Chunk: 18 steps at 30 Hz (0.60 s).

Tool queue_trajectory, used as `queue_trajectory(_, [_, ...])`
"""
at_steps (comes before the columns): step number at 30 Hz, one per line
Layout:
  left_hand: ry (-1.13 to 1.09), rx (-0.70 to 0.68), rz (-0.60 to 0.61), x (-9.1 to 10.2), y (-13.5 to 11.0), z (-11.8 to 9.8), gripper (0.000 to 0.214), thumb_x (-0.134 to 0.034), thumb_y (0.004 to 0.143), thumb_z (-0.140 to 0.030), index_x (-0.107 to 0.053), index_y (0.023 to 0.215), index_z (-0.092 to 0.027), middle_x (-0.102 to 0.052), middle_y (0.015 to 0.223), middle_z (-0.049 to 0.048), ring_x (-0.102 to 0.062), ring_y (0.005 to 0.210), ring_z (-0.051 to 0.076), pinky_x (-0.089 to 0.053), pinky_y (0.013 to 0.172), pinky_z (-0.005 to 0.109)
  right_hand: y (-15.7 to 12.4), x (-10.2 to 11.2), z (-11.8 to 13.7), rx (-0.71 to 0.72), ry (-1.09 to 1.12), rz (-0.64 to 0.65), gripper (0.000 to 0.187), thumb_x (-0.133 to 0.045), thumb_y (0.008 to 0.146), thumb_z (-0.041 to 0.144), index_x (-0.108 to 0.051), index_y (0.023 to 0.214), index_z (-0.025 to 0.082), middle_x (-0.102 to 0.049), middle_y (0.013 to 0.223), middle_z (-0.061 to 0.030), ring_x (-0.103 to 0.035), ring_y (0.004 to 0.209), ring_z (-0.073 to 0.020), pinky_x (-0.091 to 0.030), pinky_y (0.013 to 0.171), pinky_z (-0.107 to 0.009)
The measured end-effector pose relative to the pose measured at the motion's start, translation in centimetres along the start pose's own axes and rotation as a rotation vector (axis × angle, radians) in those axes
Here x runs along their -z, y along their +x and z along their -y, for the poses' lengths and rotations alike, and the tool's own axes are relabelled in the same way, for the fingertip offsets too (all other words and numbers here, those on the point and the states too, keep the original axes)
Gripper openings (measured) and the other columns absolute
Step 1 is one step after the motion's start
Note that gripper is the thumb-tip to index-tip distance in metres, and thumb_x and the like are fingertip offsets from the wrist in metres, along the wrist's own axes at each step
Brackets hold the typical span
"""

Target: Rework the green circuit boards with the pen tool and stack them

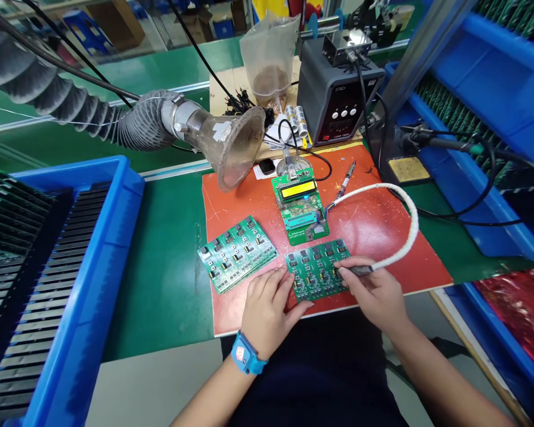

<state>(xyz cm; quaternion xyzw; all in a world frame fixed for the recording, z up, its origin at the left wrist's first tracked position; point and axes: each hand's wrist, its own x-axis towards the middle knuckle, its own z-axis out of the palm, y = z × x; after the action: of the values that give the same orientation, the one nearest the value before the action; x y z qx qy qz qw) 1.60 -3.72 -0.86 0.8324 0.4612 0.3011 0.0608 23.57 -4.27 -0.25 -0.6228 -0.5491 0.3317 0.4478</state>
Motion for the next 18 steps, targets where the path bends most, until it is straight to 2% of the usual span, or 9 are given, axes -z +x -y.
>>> queue_trajectory(5, [-0.010, -0.002, -0.004, -0.01, 0.02, 0.00, 0.046, -0.071, 0.081, -0.043, -0.060, 0.114, -0.014, -0.068, 0.112, 0.0148, -0.064, 0.104, 0.029, -0.054, 0.085, 0.045, -0.10, -0.49, -0.55, 0.002, -0.029, 0.059, 0.016, -0.059, 0.091, 0.035, -0.065, 0.095, 0.020, -0.070, 0.089, -0.0067, -0.067, 0.071, -0.0183, -0.055, 0.059, -0.027])
queue_trajectory(9, [-0.008, -0.002, 0.002, 0.01, 0.03, 0.00, 0.045, -0.072, 0.081, -0.042, -0.061, 0.114, -0.013, -0.068, 0.112, 0.0152, -0.064, 0.104, 0.029, -0.054, 0.085, 0.045, -0.05, -0.49, -0.63, -0.001, -0.035, 0.082, 0.016, -0.059, 0.091, 0.034, -0.065, 0.096, 0.020, -0.070, 0.090, -0.0062, -0.066, 0.066, -0.0170, -0.055, 0.060, -0.028])
queue_trajectory(18, [-0.017, 0.000, 0.009, 0.03, 0.04, 0.00, 0.044, -0.072, 0.081, -0.042, -0.061, 0.113, -0.013, -0.068, 0.112, 0.0151, -0.064, 0.103, 0.029, -0.054, 0.085, 0.045, 0.01, -0.54, -0.46, 0.044, -0.056, 0.097, 0.014, -0.058, 0.092, 0.032, -0.064, 0.096, 0.020, -0.069, 0.092, -0.0059, -0.065, 0.065, -0.0159, -0.054, 0.060, -0.028])
